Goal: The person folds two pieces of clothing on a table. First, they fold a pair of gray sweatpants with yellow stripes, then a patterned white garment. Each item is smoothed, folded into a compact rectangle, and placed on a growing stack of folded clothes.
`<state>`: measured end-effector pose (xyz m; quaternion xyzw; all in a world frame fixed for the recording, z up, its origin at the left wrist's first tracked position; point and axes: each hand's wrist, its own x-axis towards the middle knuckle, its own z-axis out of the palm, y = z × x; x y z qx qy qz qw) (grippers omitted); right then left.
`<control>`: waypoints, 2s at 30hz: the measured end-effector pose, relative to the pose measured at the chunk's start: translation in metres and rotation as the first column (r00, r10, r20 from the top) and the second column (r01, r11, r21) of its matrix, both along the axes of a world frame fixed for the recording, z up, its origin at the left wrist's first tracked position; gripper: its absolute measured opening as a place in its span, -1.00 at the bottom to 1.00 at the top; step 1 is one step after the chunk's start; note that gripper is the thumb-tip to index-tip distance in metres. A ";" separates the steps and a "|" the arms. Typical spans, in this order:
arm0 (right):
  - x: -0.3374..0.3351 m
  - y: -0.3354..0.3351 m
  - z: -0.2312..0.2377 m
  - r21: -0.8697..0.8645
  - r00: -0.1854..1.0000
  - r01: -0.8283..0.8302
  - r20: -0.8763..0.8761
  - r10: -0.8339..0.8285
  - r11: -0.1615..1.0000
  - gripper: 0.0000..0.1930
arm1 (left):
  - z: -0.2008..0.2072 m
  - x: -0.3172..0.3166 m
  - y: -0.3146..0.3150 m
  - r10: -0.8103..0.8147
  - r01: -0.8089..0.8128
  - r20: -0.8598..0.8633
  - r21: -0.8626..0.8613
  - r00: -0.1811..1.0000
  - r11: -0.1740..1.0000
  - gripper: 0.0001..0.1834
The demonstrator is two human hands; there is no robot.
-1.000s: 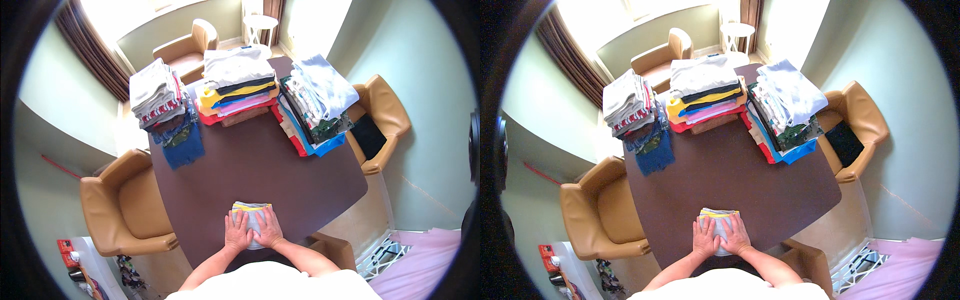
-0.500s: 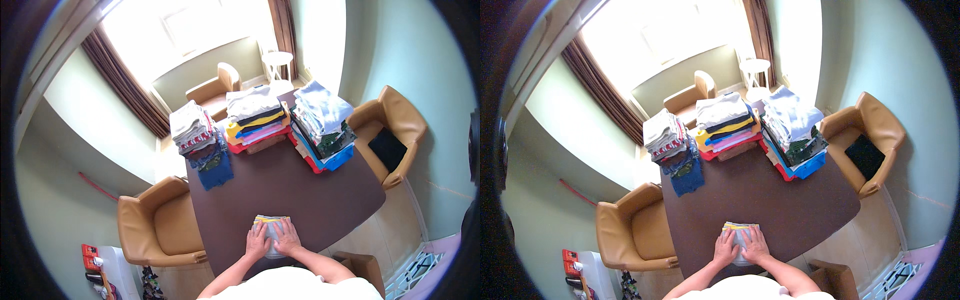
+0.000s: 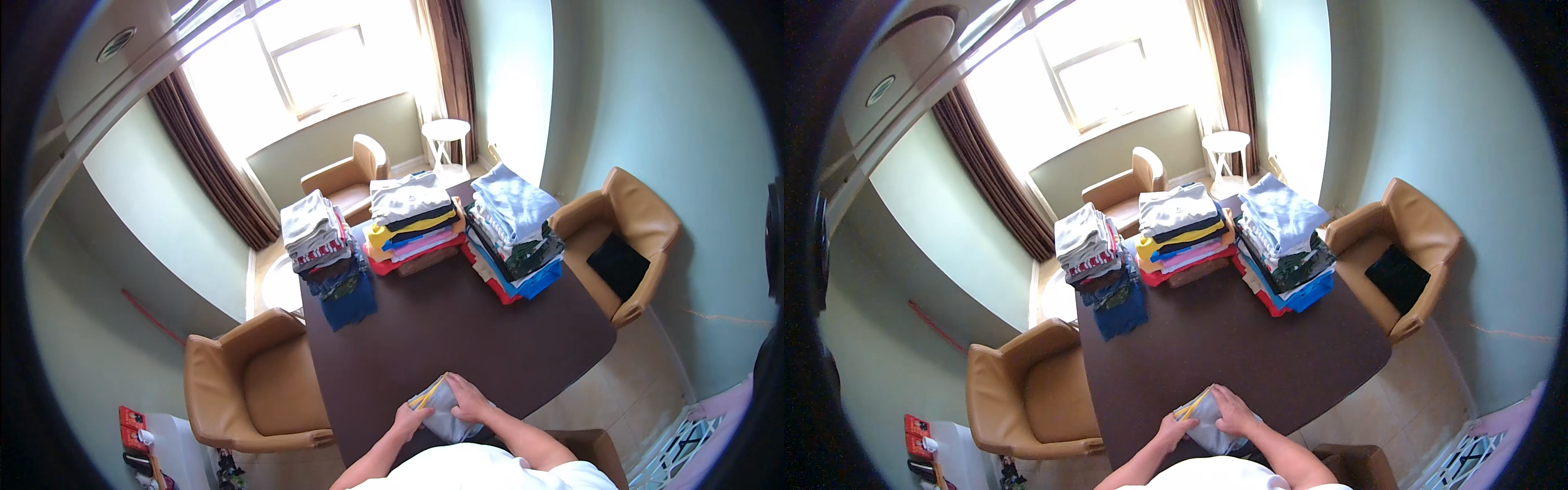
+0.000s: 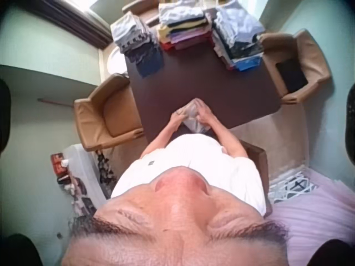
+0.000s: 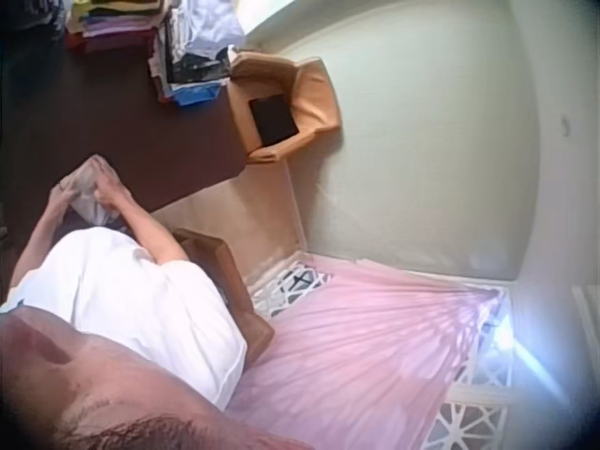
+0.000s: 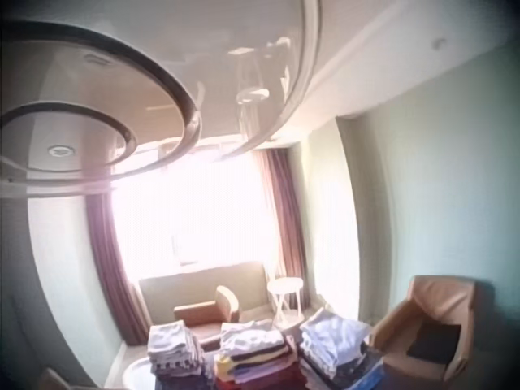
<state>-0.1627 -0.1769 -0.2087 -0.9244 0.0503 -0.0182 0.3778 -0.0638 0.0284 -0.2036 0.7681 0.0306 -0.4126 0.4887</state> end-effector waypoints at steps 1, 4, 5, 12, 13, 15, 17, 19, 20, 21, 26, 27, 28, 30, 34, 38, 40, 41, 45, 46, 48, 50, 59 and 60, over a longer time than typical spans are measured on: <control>-0.005 0.002 0.004 0.029 0.997 0.071 -0.018 -0.071 0.997 -0.14 | 0.007 -0.003 0.001 0.007 -0.008 -0.042 -0.014 0.999 1.000 -0.32; -0.022 0.008 0.000 -0.014 0.989 0.145 -0.040 -0.146 0.989 -0.10 | 0.002 -0.009 0.008 0.058 -0.069 -0.139 -0.074 0.989 0.995 -0.45; -0.027 0.009 0.002 -0.019 0.982 0.177 -0.061 -0.178 0.984 -0.10 | -0.009 -0.013 0.013 0.069 -0.089 -0.164 -0.114 0.984 0.990 -0.43; -0.053 0.021 0.040 -0.110 0.880 0.473 0.018 -0.474 0.874 -0.36 | 0.000 -0.029 0.021 0.250 -0.550 -0.602 -0.385 0.759 0.741 -0.42; -0.050 0.022 0.054 -0.090 0.888 0.460 0.062 -0.456 0.883 -0.44 | 0.007 -0.025 0.022 0.283 -0.615 -0.649 -0.364 0.706 0.700 -0.42; -0.051 0.025 0.078 -0.059 0.899 0.429 0.123 -0.420 0.901 -0.59 | 0.009 -0.015 0.022 0.313 -0.697 -0.685 -0.395 0.657 0.599 -0.46; -0.052 0.026 0.089 0.199 0.913 0.405 -0.048 -0.404 0.892 -0.70 | 0.028 -0.005 0.011 0.368 -0.749 -0.696 -0.376 0.617 0.545 -0.47; -0.047 0.026 0.081 0.468 0.902 0.421 -0.306 -0.305 0.777 -0.60 | 0.053 0.008 -0.002 0.363 -0.768 -0.696 -0.442 0.620 0.464 -0.47; -0.043 0.028 0.076 0.532 0.908 0.382 -0.368 -0.200 0.755 -0.55 | 0.061 0.014 -0.005 0.354 -0.774 -0.701 -0.467 0.619 0.428 -0.45; -0.039 0.031 0.076 0.596 0.904 0.351 -0.418 -0.095 0.722 -0.49 | 0.070 0.018 -0.009 0.346 -0.769 -0.697 -0.488 0.628 0.413 -0.45; -0.033 0.038 0.068 0.860 0.882 0.455 -0.470 0.012 0.230 -0.23 | 0.102 0.012 -0.028 0.298 -0.738 -0.690 -0.517 0.659 0.433 -0.39; -0.033 0.030 0.065 0.903 0.904 0.428 -0.428 0.022 -0.022 -0.23 | 0.101 0.010 -0.026 0.253 -0.702 -0.677 -0.547 0.691 0.456 -0.37; -0.034 0.021 0.059 0.940 0.955 0.295 -0.297 0.013 -0.171 -0.27 | 0.097 0.007 -0.022 0.205 -0.665 -0.663 -0.575 0.720 0.476 -0.36; -0.040 0.008 0.064 0.904 0.972 0.209 -0.232 -0.018 -0.374 -0.24 | 0.099 0.004 -0.016 0.155 -0.612 -0.637 -0.601 0.755 0.514 -0.31; -0.045 -0.006 0.078 0.918 0.934 0.254 -0.315 -0.171 -0.305 -0.15 | 0.087 0.009 -0.001 -0.048 -0.426 -0.572 -0.661 0.819 0.618 -0.35; -0.050 -0.019 0.072 0.910 0.916 0.337 -0.376 -0.139 -0.242 -0.37 | 0.095 0.005 0.003 -0.033 -0.244 -0.436 -0.562 0.899 0.790 -0.37; -0.047 -0.019 0.075 0.885 0.890 0.414 -0.443 -0.109 -0.215 -0.46 | 0.093 0.005 0.004 0.002 -0.288 -0.456 -0.557 0.890 0.779 -0.36; -0.044 -0.017 0.081 0.895 0.894 0.400 -0.429 -0.133 -0.196 -0.48 | 0.090 0.005 0.003 0.018 -0.309 -0.467 -0.556 0.884 0.772 -0.36; -0.035 -0.009 0.082 0.870 0.870 0.421 -0.467 -0.155 -0.257 -0.50 | 0.082 0.001 0.000 0.101 -0.470 -0.543 -0.601 0.834 0.646 -0.38; -0.032 -0.010 0.079 0.853 0.872 0.426 -0.476 -0.116 -0.301 -0.49 | 0.083 0.000 -0.002 0.114 -0.481 -0.536 -0.620 0.837 0.619 -0.38; -0.026 -0.008 0.083 0.821 0.864 0.453 -0.501 -0.058 -0.348 -0.54 | 0.083 0.001 -0.004 0.123 -0.481 -0.518 -0.645 0.847 0.594 -0.39; -0.019 -0.002 0.075 0.854 0.855 0.464 -0.501 -0.135 -0.236 -0.57 | 0.082 0.004 -0.006 0.119 -0.458 -0.492 -0.658 0.862 0.598 -0.40; 0.006 -0.022 0.073 0.894 0.880 0.448 -0.441 -0.175 0.000 -0.63 | 0.062 0.026 -0.004 0.194 -0.513 -0.509 -0.620 0.839 0.593 -0.43; 0.012 -0.027 0.078 0.887 0.878 0.460 -0.450 -0.165 0.028 -0.64 | 0.061 0.032 -0.005 0.216 -0.496 -0.476 -0.606 0.853 0.622 -0.43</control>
